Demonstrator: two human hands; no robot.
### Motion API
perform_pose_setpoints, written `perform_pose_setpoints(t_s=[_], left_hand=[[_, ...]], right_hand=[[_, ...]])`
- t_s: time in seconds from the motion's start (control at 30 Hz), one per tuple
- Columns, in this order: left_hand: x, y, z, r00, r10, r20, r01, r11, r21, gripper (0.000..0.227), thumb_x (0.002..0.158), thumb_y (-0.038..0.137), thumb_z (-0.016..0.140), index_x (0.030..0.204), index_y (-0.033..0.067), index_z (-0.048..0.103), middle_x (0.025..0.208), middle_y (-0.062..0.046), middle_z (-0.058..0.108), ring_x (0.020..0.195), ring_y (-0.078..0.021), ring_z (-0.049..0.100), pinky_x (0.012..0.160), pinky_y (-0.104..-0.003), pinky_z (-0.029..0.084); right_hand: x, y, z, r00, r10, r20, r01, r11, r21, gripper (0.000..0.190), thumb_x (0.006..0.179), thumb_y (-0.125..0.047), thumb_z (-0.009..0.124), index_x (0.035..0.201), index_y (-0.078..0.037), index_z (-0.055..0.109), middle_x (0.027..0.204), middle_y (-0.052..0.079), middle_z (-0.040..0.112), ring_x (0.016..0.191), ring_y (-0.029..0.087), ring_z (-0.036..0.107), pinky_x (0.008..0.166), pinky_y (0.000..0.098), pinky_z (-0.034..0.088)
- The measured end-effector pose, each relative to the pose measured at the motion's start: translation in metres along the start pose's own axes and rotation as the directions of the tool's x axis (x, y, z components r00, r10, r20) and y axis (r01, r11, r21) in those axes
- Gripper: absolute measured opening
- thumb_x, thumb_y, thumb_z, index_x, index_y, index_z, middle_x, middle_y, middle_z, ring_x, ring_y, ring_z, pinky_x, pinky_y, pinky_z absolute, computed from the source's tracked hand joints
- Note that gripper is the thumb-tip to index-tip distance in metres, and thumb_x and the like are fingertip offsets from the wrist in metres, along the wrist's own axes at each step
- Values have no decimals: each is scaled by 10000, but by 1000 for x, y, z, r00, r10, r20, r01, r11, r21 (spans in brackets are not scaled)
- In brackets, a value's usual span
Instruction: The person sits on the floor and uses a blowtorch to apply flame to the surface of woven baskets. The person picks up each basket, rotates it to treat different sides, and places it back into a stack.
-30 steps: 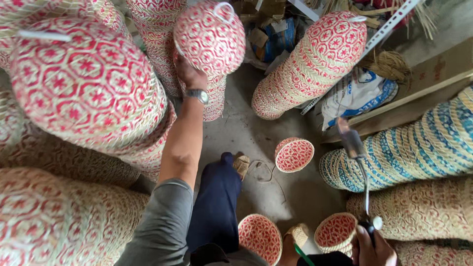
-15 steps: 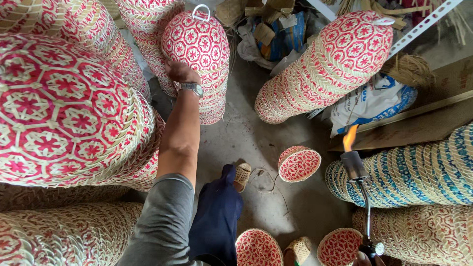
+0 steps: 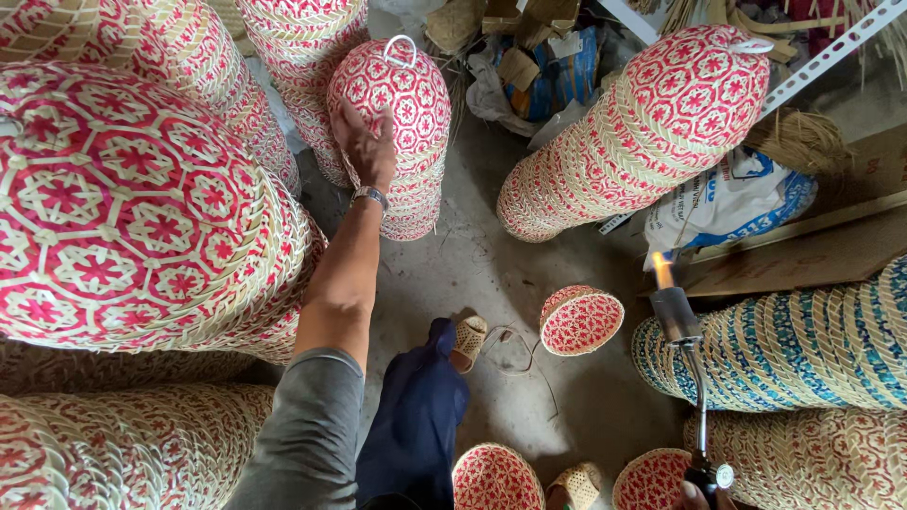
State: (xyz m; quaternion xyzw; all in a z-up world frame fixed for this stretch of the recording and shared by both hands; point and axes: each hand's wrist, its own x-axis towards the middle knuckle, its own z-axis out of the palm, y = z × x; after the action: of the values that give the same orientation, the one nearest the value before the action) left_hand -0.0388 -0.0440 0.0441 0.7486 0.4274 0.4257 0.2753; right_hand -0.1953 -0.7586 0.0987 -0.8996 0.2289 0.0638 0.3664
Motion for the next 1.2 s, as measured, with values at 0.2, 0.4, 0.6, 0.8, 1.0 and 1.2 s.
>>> perform_pose_setpoints(t_s=[0.2,0.4,0.6,0.8,1.0,1.2], left_hand=[[-3,-15,-6,976,-55,212,51,998,25,1104,943,604,673,1614,38,4,1657,-306,54,1543,-463,122,1266,-482,231],[-11,-6,-25,987,68,146,-66,998,-15,1110,944,516,748,1640,70,5,1630,-367,57,1517,-516,143,1252,-503,267],[-77,38,-40,838,523,158,-541,835,105,1004,949,313,775,1653,146,79,1656,-297,168,1524,-510,227,1244,-596,279],[-206,37,31,337,491,803,-560,791,-248,724,1012,311,624,1626,106,301,1456,-259,527,1329,-416,530,1131,-477,468],[-365,-1,122,-260,453,853,-529,672,-518,660,878,396,710,1414,70,506,1347,-198,638,1219,-347,617,1029,-449,512],[-477,-2,162,-55,421,905,-393,825,-407,806,895,277,662,1579,92,277,1447,-250,520,1244,-395,556,987,-454,498]], right_hand=[[15,-11,5,999,-37,25,38,999,-8,322,1025,-227,619,801,1,656,534,63,558,442,118,482,427,296,374],[22,-24,8,997,-65,47,65,998,10,322,1024,-225,617,794,-3,652,536,56,560,441,111,484,425,290,375],[-10,-31,-13,984,-164,66,160,986,52,323,1024,-223,615,787,-6,647,538,48,563,439,105,487,422,285,376],[-29,-42,-40,937,-322,138,306,944,125,323,1023,-220,613,780,-10,642,540,41,565,438,99,489,420,279,377],[-15,-46,-49,909,-366,199,324,922,213,320,1023,-224,616,786,-11,649,546,34,573,440,91,494,420,270,377],[-2,-19,-41,897,-375,233,222,840,495,322,1043,-287,598,887,-16,674,618,0,584,487,59,486,452,232,387]])
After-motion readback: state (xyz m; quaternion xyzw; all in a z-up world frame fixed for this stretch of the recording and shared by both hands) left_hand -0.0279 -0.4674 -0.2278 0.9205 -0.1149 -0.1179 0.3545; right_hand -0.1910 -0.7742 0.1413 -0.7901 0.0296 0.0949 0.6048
